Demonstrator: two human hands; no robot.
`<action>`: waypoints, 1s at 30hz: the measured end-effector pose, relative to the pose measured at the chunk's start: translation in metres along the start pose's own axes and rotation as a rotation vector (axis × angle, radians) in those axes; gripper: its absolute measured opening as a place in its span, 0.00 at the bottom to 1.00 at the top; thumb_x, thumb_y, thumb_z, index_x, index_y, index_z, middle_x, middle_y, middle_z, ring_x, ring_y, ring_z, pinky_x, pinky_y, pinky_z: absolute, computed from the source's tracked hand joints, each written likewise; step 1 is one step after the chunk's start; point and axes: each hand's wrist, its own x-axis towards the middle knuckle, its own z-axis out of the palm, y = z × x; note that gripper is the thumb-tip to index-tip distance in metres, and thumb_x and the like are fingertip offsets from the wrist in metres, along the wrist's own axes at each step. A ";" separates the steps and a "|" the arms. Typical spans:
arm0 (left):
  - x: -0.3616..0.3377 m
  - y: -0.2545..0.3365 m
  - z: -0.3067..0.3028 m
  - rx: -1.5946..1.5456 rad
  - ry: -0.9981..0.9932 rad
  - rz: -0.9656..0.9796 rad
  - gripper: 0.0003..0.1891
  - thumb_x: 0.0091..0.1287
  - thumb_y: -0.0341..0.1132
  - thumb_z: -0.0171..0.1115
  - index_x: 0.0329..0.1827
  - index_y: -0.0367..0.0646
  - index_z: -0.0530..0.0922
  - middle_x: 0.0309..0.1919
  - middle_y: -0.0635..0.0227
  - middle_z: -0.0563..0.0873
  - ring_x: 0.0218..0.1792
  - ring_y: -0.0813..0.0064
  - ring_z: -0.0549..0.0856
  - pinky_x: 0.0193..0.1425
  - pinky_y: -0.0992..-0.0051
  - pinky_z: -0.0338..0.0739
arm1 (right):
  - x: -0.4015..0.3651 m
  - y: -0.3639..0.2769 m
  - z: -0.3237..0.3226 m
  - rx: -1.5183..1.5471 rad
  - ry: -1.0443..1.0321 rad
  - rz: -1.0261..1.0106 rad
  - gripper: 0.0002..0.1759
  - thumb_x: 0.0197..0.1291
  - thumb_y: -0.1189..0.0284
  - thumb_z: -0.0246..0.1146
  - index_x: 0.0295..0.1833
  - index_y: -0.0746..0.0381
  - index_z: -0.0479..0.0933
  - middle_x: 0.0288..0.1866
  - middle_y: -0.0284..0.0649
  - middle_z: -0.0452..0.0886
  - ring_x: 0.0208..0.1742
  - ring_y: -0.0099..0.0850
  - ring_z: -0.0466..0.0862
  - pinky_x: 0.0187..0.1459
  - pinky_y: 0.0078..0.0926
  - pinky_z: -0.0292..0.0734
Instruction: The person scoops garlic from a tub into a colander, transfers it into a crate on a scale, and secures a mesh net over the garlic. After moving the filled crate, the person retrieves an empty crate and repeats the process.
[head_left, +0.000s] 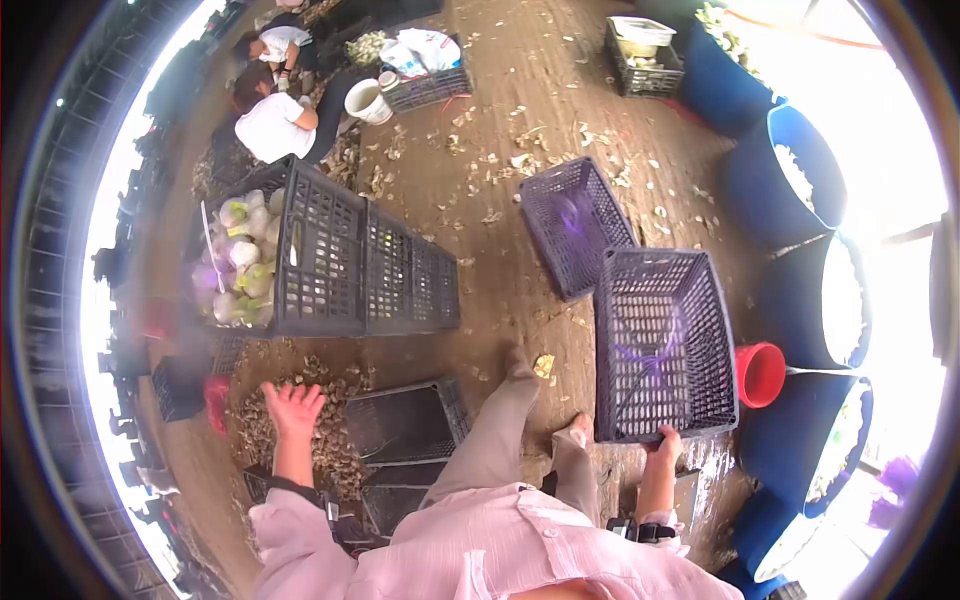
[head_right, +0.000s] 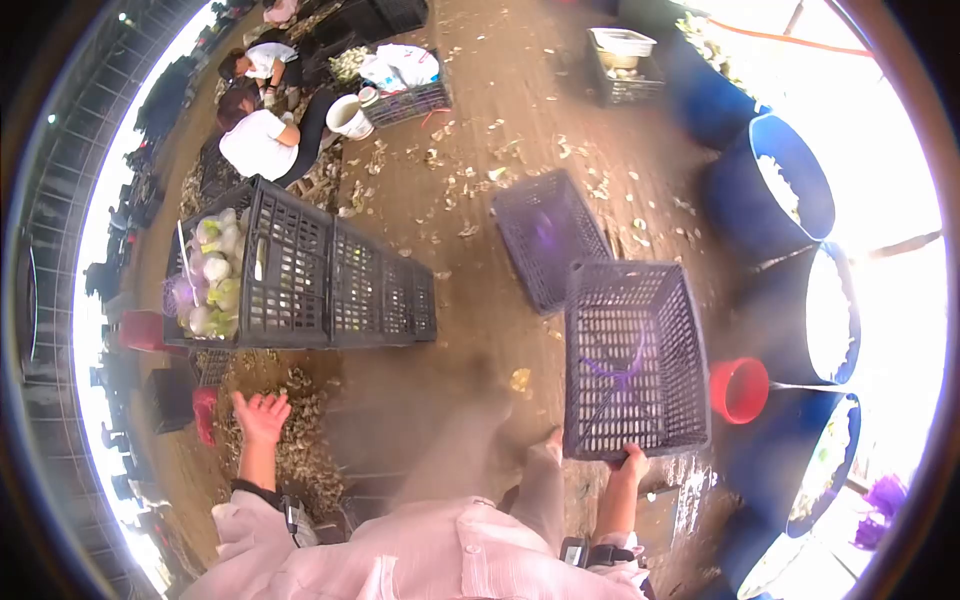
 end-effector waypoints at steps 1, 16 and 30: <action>-0.002 0.019 0.006 -0.056 0.005 0.033 0.48 0.53 0.68 0.49 0.66 0.41 0.46 0.60 0.51 0.58 0.56 0.46 0.67 0.60 0.48 0.57 | 0.008 -0.002 0.014 -0.007 -0.007 0.027 0.15 0.40 0.79 0.54 0.39 0.66 0.69 0.34 0.44 0.75 0.31 0.42 0.80 0.27 0.48 0.80; 0.024 0.141 0.090 0.116 0.029 0.045 0.28 0.62 0.57 0.45 0.58 0.46 0.66 0.51 0.65 0.75 0.48 0.63 0.75 0.46 0.62 0.72 | 0.198 0.031 0.298 -0.179 -0.398 0.112 0.13 0.50 0.77 0.53 0.44 0.64 0.71 0.43 0.41 0.77 0.44 0.42 0.77 0.46 0.51 0.73; 0.010 0.123 0.113 0.292 0.386 0.167 0.22 0.66 0.51 0.42 0.54 0.46 0.67 0.48 0.71 0.75 0.48 0.76 0.74 0.49 0.73 0.70 | 0.057 0.330 0.553 -1.645 -1.249 0.089 0.23 0.57 0.60 0.55 0.55 0.60 0.69 0.52 0.41 0.74 0.50 0.35 0.75 0.47 0.40 0.72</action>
